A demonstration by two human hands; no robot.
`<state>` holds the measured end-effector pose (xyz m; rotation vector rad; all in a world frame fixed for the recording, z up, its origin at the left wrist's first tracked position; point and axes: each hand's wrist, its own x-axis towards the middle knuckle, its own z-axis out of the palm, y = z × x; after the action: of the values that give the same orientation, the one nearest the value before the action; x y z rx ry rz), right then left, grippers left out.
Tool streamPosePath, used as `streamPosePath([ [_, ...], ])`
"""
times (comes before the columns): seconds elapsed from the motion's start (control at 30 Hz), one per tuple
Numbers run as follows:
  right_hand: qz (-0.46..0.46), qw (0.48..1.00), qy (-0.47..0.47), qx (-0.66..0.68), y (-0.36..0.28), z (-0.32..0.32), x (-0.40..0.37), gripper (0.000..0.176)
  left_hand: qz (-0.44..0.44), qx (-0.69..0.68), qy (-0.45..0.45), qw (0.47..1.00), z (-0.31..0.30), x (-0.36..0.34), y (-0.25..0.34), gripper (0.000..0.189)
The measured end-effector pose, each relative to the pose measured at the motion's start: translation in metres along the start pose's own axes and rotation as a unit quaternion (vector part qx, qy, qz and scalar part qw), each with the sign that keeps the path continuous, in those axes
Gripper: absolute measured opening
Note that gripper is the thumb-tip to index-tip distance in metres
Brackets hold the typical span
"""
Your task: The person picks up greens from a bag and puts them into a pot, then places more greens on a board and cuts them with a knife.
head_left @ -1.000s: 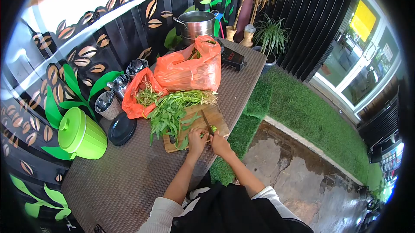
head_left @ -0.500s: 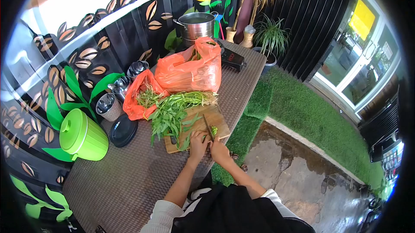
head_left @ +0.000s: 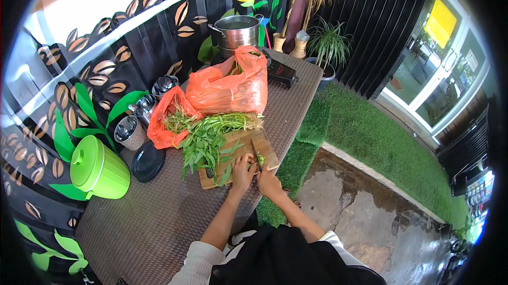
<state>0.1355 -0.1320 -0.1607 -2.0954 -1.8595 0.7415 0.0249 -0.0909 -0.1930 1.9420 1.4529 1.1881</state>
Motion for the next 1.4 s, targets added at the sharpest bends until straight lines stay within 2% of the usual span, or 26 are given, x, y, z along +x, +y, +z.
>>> streamPosePath([
  [0.1,0.014,1.000,0.020,0.012,-0.005,0.007,-0.001,0.035,0.017,0.017,0.001,1.000,-0.002,-0.002,-0.001,0.026],
  [0.2,-0.002,0.999,0.027,0.028,0.003,0.007,0.015,0.036,0.023,0.033,-0.018,0.999,-0.002,-0.006,-0.001,0.024],
  [0.3,-0.022,0.999,-0.028,0.038,0.008,-0.005,0.019,0.036,0.028,0.062,-0.013,0.998,-0.001,-0.006,-0.003,0.020],
  [0.37,-0.020,1.000,-0.006,0.019,0.001,-0.004,0.003,0.036,0.057,0.057,0.009,0.997,-0.002,-0.007,-0.002,0.017],
  [0.4,-0.017,1.000,0.018,0.002,-0.002,-0.002,-0.001,0.037,0.057,0.057,0.011,0.997,-0.002,-0.008,-0.002,0.017],
  [0.53,0.000,1.000,0.009,0.002,-0.002,0.002,0.012,0.037,0.036,0.047,0.004,0.998,0.000,-0.009,-0.005,0.017],
  [0.6,-0.046,0.999,-0.013,0.015,0.007,-0.005,0.022,0.038,0.040,0.048,0.006,0.998,-0.001,-0.011,-0.006,0.017],
  [0.67,-0.046,0.998,-0.027,0.023,0.008,-0.009,0.020,0.038,0.045,0.036,0.006,0.998,-0.003,-0.009,-0.003,0.016],
  [0.77,-0.013,0.999,-0.020,0.032,-0.005,-0.008,0.002,0.038,0.041,0.002,0.012,0.999,-0.004,-0.008,0.000,0.016],
  [0.87,0.006,0.999,0.024,-0.025,0.000,0.010,0.013,0.039,0.023,-0.006,0.010,1.000,-0.005,-0.009,0.001,0.016],
  [0.93,-0.034,0.999,-0.001,0.018,0.007,0.004,0.022,0.038,0.030,-0.002,0.014,0.999,-0.004,-0.011,-0.001,0.016],
  [1.07,0.000,0.997,-0.048,0.055,0.001,0.000,0.009,0.036,0.019,0.005,0.018,1.000,0.000,-0.009,-0.005,0.016],
  [1.13,-0.024,0.998,0.065,-0.011,-0.003,0.013,-0.002,0.034,0.019,-0.010,0.014,1.000,-0.005,-0.008,0.001,0.017],
  [1.2,-0.025,0.997,0.073,-0.009,0.003,0.015,0.009,0.034,0.019,-0.023,0.012,0.999,-0.005,-0.009,0.003,0.017],
  [1.27,-0.034,0.997,-0.024,0.070,0.010,0.005,0.021,0.036,0.010,-0.037,0.021,0.999,-0.002,-0.010,-0.002,0.018],
  [1.4,-0.004,0.997,-0.027,0.066,-0.002,0.004,0.003,0.036,0.019,-0.018,0.018,0.999,-0.004,-0.010,-0.003,0.020],
])
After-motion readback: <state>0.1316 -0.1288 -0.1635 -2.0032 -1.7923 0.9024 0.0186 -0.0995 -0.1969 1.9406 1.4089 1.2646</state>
